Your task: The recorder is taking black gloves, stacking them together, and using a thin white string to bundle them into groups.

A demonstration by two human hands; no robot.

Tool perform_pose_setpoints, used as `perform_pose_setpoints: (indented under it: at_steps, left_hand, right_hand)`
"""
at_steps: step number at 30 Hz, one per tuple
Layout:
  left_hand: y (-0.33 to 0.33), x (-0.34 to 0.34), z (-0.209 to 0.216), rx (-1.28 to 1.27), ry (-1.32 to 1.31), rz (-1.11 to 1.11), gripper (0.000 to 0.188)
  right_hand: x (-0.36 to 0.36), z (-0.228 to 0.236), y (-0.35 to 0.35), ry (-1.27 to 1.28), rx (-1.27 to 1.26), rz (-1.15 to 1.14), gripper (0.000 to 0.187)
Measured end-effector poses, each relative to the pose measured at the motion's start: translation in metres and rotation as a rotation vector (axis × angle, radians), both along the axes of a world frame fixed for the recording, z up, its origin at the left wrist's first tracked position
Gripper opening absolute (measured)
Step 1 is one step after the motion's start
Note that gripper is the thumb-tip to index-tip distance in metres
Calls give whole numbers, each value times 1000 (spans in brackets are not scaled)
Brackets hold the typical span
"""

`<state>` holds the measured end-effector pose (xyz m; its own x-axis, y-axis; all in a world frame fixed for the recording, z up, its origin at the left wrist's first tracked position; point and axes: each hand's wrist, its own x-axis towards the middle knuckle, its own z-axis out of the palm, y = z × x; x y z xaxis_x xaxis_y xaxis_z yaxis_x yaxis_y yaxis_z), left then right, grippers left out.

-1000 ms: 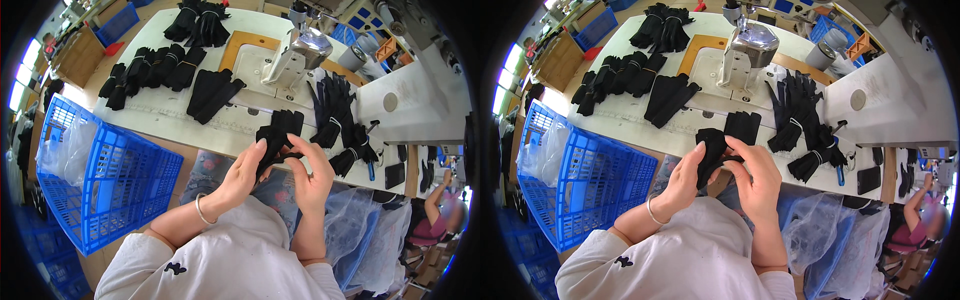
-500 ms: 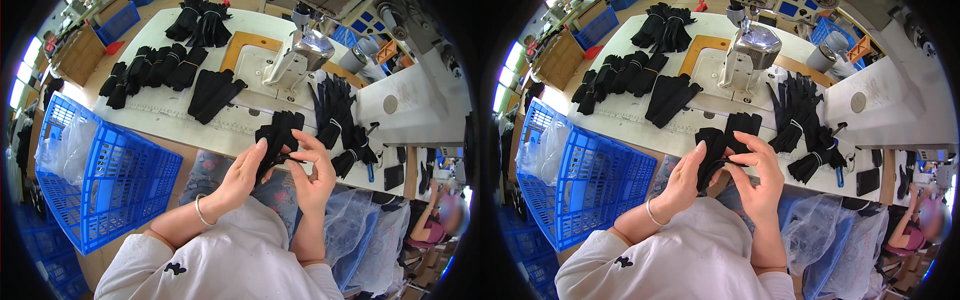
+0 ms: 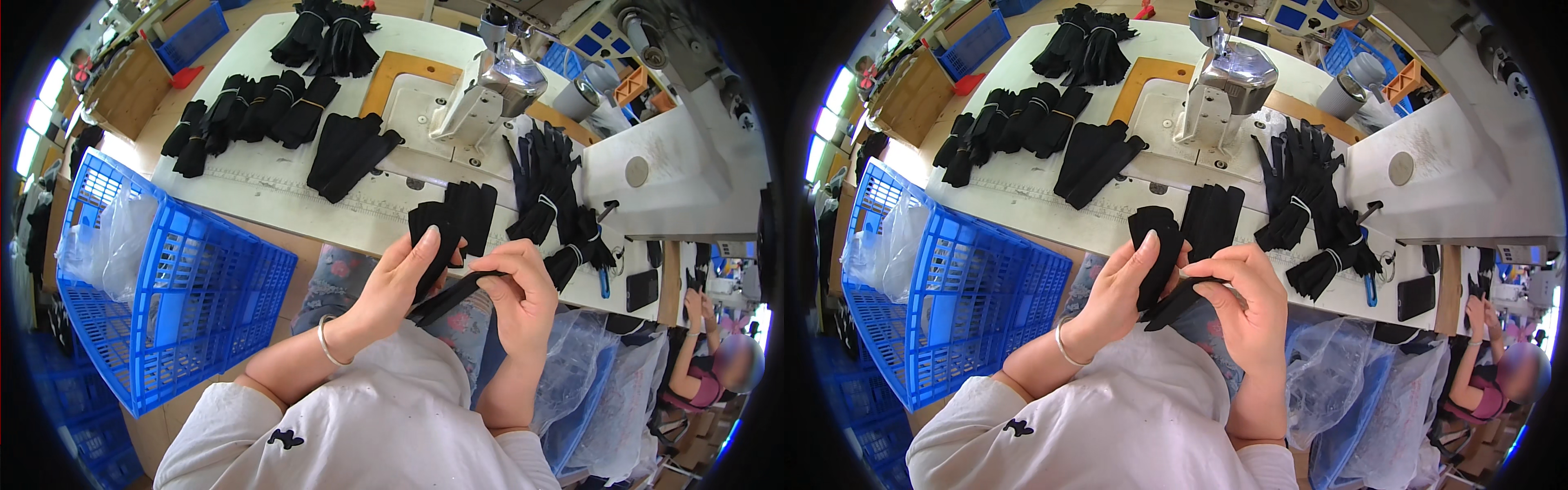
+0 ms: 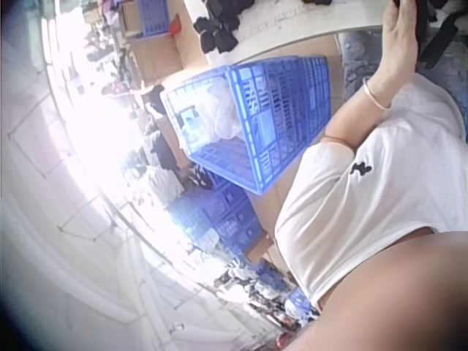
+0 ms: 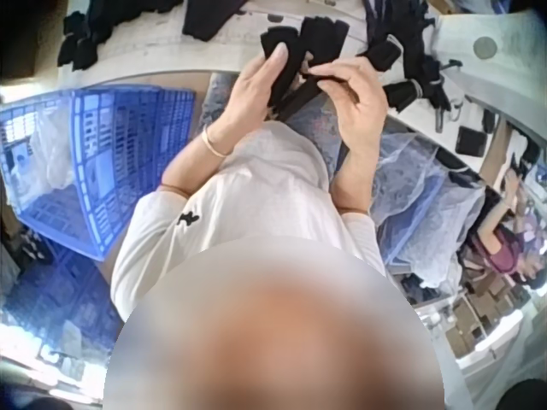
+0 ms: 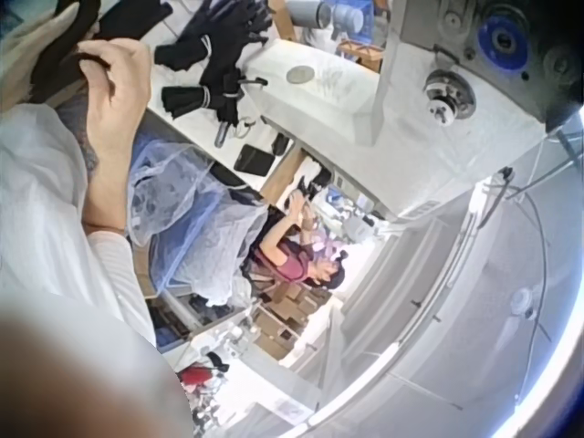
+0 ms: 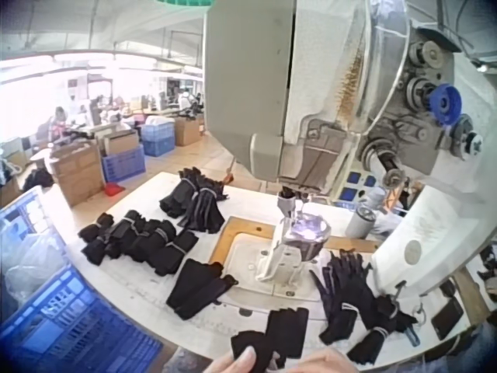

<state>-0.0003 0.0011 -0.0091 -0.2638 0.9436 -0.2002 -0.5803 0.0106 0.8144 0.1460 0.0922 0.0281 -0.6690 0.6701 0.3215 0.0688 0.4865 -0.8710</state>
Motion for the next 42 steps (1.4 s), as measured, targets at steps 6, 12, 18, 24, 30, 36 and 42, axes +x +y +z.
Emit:
perform_pose_setpoints:
  at_steps: [6, 12, 18, 24, 30, 36, 42]
  left_hand:
    - [1, 12, 1, -31, 47, 69, 45]
    - [4, 13, 10, -91, -1, 103, 41]
    - [-2, 10, -11, -91, 10, 11, 45]
    - [3, 13, 11, -103, -86, 64, 39]
    - [0, 8, -9, -92, -19, 13, 44]
    - [0, 8, 0, 15, -37, -47, 43]
    - [-1, 12, 9, 40, 81, -8, 39]
  right_hand:
    - [-15, -11, -5, 72, 56, -79, 22]
    - [-22, -14, -12, 61, 217, -179, 21]
    - [-21, -15, -8, 1, 287, -110, 14]
    - [-21, -14, -11, 2, 319, -168, 15]
    - [-20, -15, -9, -18, 332, -98, 10]
    - [-16, -9, -7, 15, 57, -137, 28]
    - [-14, -13, -2, 49, 38, -103, 31]
